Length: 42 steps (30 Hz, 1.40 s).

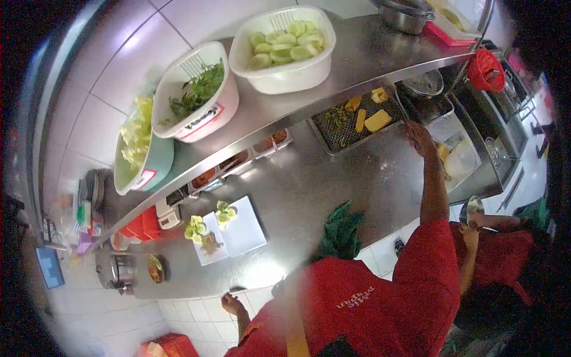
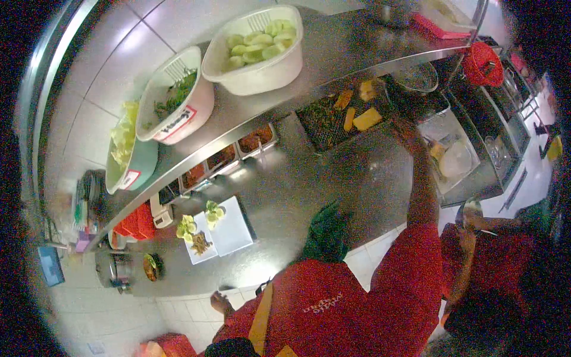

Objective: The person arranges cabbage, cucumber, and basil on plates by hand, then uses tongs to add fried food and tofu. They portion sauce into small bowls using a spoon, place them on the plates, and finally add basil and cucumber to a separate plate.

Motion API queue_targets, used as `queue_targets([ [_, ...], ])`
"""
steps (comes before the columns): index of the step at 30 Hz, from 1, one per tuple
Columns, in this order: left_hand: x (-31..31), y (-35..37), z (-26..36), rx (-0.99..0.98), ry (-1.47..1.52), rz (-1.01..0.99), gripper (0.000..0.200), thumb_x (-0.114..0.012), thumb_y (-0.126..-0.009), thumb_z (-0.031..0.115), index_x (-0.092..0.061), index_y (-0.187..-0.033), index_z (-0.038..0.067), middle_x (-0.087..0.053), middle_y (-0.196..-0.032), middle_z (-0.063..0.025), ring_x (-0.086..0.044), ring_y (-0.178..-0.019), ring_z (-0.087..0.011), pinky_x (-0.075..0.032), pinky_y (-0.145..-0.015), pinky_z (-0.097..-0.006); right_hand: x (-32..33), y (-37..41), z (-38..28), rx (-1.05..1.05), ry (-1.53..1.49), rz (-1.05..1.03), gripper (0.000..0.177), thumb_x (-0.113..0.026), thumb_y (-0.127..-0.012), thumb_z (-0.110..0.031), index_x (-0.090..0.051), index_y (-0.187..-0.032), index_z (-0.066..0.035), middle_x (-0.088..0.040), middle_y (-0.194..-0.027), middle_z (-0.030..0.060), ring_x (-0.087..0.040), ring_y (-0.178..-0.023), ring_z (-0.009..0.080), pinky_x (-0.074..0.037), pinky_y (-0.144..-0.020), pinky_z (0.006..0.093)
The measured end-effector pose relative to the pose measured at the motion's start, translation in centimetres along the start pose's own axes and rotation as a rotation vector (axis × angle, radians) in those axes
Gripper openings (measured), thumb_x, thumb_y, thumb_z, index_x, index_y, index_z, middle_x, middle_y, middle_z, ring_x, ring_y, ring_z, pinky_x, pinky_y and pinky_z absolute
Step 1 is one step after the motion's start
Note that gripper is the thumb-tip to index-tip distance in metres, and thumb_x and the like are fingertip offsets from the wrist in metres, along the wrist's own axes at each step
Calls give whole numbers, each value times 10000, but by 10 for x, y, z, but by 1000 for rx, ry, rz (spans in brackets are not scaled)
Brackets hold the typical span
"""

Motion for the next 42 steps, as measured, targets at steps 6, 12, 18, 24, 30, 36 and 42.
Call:
queue_targets([
  [6, -27, -36, 34, 33, 276, -26, 254, -466, -932, 192, -539, -1089, 6, -603, -894, -92, -569, -873, -175, -512, -681, -317, -31, 127, -39, 270, 338, -8, 371, -494, -932, -367, -557, -1164, -84, -478, -621, -43, -365, -416, 28, -299, -369, 178],
  [12, -74, -72, 105, -169, 172, -455, 223, -501, -913, 192, -579, -931, -16, -585, -822, -40, -538, -632, -104, -481, -570, -255, -170, 259, -35, 888, 867, -125, 242, -496, -924, -329, -534, -922, -90, -488, -652, -19, -442, -501, 64, -351, -421, 216],
  [18, -90, -89, 153, -72, 150, -872, 192, -538, -904, 184, -580, -956, 4, -596, -792, -45, -577, -685, -115, -486, -548, -250, -345, 378, -58, -369, 134, -562, 345, -538, -910, -321, -532, -1167, -91, -468, -602, -26, -437, -475, 72, -367, -409, 246],
  [24, -100, -115, 127, -364, 127, -1113, 150, -598, -837, 170, -603, -867, 23, -646, -854, -92, -624, -787, -204, -478, -726, -323, -440, 404, -70, -409, 326, -734, 236, -537, -914, -325, -554, -914, -90, -448, -619, -44, -378, -460, 53, -296, -380, 210],
  [30, -94, -118, 163, -486, -185, -1002, 200, -607, -821, 218, -601, -850, 19, -647, -827, -122, -631, -774, -237, -480, -688, -366, -456, 375, -68, -409, 329, -839, 278, -530, -915, -363, -505, -811, -107, -474, -620, -34, -420, -467, 61, -322, -385, 214],
  [36, -113, -115, 156, -512, -193, -966, 240, -622, -805, 254, -605, -899, 33, -637, -844, -166, -626, -787, -312, -481, -681, -412, -453, 350, -78, -412, 403, -956, 290, -539, -908, -377, -507, -824, -101, -451, -618, -37, -397, -470, 59, -328, -404, 216],
  [42, -115, -109, 160, -442, -214, -868, 273, -612, -799, 298, -618, -894, 41, -650, -840, -155, -633, -785, -306, -486, -716, -412, -434, 337, -92, -418, 231, -915, 300, -538, -911, -353, -549, -944, -55, -447, -617, -34, -380, -444, 63, -320, -387, 225],
])
Point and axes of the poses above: each hand's wrist, its own y-axis away from the middle knuckle, its own x-axis out of the back of the hand, z = x × y, the point moved 1 cm from there along -y, towards the middle knuckle
